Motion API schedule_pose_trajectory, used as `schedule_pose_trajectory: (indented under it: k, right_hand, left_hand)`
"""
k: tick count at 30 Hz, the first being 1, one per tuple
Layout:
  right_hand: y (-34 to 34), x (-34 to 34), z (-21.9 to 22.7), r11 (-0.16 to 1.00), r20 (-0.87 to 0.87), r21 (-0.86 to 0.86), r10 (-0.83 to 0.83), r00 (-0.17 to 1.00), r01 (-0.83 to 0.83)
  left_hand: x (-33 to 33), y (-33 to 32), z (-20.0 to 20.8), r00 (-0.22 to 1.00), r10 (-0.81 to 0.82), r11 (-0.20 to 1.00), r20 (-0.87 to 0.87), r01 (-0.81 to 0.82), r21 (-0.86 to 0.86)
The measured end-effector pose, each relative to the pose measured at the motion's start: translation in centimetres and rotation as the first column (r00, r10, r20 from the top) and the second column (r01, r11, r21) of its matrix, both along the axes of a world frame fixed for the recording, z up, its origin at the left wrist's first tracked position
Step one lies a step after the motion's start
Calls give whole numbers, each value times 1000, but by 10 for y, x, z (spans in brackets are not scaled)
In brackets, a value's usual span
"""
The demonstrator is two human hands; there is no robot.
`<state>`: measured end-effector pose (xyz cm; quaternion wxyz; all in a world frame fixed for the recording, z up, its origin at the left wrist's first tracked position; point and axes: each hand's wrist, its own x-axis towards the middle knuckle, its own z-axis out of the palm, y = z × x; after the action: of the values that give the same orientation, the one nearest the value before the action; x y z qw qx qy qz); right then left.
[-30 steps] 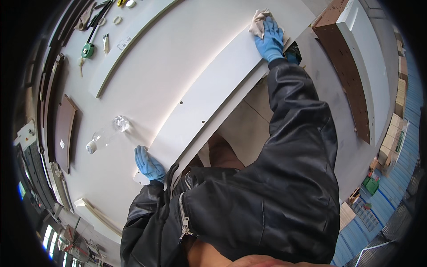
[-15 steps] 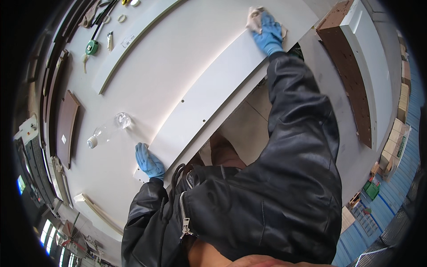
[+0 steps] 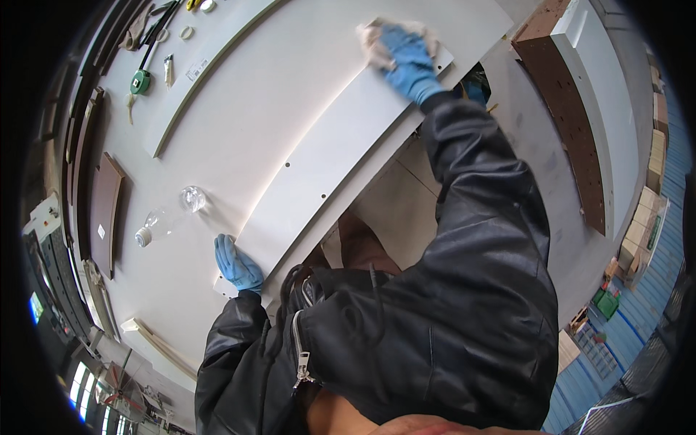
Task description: The person wipes several long wooden panels and a white board with a cloth, using a liquid from a plastic bottle. They handle the panels one at a time, wiping each surface and then placing them back on the workbench.
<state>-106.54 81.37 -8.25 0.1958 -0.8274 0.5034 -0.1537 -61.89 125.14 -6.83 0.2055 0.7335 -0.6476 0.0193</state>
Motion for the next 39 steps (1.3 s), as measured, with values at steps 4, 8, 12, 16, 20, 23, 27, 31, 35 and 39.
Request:
schedule_pose_trajectory:
  k: [4,8,12,16,20,23,27,31,35,39]
  right_hand:
    - [-54,-61,-27,915,-217,-374,-244,945,150]
    - [-1,-67,-38,851,-220,-476,-359,907,221]
    - [100,19,-11,869,-346,-404,-433,832,284]
    - [252,167,26,967,-515,250,179,838,-53]
    - [324,208,38,931,-98,-27,359,928,-363]
    - [247,158,26,961,-51,128,253,966,-245]
    - [58,69,10,937,-29,-340,-93,995,78]
    - [27,57,-11,817,-67,-519,-331,941,251]
    - [183,161,-4,903,-142,-429,-32,989,-33]
    - [320,235,33,891,-262,83,451,853,-446]
  left_hand:
    - [0,0,-2,1000,11,1000,-3,-11,-6]
    - [1,2,-3,999,32,999,-11,-32,9]
    - [2,2,-3,1000,14,999,-10,-14,-29]
    - [3,1,-4,1000,28,999,3,-27,-33]
    - [3,2,-2,1000,17,999,10,-17,-29]
    - [5,4,-2,1000,21,1000,-13,-21,-5]
    - [8,7,-3,999,29,1000,-26,-29,3]
    - [10,10,-4,998,26,999,-55,-24,39]
    - [11,12,-6,997,29,999,-65,-28,24]
    - [10,12,-3,994,64,997,-87,-60,50]
